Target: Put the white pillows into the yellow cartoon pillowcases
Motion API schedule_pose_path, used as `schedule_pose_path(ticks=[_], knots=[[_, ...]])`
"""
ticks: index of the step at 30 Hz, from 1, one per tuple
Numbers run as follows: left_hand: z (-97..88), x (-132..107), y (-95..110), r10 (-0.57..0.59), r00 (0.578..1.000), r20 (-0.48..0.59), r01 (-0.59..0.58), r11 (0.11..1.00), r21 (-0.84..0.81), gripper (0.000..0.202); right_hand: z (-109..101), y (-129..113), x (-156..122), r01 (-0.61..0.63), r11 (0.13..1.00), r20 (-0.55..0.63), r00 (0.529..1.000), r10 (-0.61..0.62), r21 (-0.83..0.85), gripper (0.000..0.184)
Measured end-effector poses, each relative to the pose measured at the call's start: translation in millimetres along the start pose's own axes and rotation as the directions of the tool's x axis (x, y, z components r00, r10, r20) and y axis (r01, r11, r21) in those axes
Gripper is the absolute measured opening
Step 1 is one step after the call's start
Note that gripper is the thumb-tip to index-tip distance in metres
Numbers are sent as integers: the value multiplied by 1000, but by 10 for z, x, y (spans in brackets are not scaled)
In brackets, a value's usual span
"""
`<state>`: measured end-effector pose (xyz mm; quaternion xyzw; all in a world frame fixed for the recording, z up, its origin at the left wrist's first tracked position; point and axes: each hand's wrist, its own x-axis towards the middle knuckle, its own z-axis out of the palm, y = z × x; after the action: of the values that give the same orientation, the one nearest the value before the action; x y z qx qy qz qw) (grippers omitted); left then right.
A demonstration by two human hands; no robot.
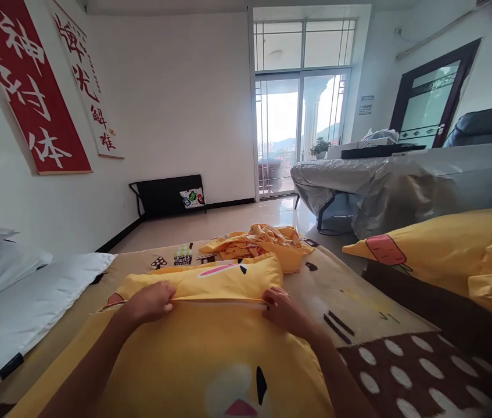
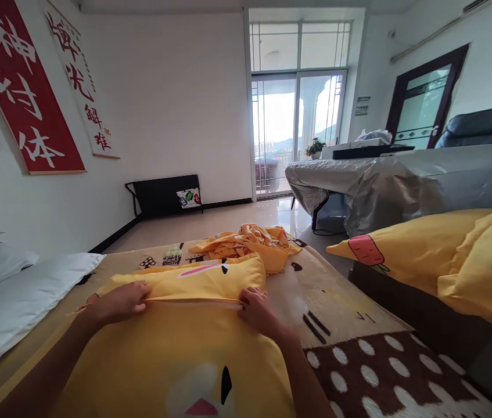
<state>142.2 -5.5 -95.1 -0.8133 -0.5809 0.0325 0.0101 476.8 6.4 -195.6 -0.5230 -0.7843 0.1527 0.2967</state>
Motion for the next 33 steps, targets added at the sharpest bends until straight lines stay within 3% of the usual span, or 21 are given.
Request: schedule_pose_path(ticks=[3, 7, 10, 12, 14, 16, 19, 21, 25, 33], knots=[[-60, 131, 432, 129, 991, -42, -130, 991, -37, 18, 11, 75, 27, -2, 996, -28, 1000, 4, 86, 9], [-154, 296, 1269, 341, 933, -117, -348, 937, -39, 29, 8, 61, 27, -1, 985, -75, 997, 14, 174, 8], [-66, 372, 1774, 278, 955, -100, -282, 959, -24, 23, -43, 54, 15, -11, 975, -74, 997, 29, 222, 2], [141, 407, 1941, 161, 979, -127, -175, 978, -109, 27, -82, 61, 8, -11, 969, -47, 999, 23, 246, 5], [432, 440, 1977, 88, 975, -203, -143, 952, -271, 28, -108, 70, -1, -21, 961, -11, 1000, 25, 276, 7], [724, 473, 1933, 60, 951, -304, -195, 878, -438, 26, -121, 73, -12, -40, 953, 25, 999, 34, 300, 9], [992, 506, 1838, 8, 905, -426, -273, 778, -566, 24, -137, 71, -32, -34, 956, 75, 997, 13, 290, 10], [1031, 514, 1797, -37, 889, -456, -287, 732, -618, 24, -153, 72, -40, -22, 962, 91, 996, -3, 272, 16], [966, 524, 1774, -68, 897, -437, -287, 663, -692, 20, -175, 68, -40, -12, 970, 69, 998, -5, 241, 17], [971, 478, 1806, -40, 895, -445, -302, 678, -669, 18, -159, -191, -93, 93, 979, 49, 993, -103, 182, 22]])
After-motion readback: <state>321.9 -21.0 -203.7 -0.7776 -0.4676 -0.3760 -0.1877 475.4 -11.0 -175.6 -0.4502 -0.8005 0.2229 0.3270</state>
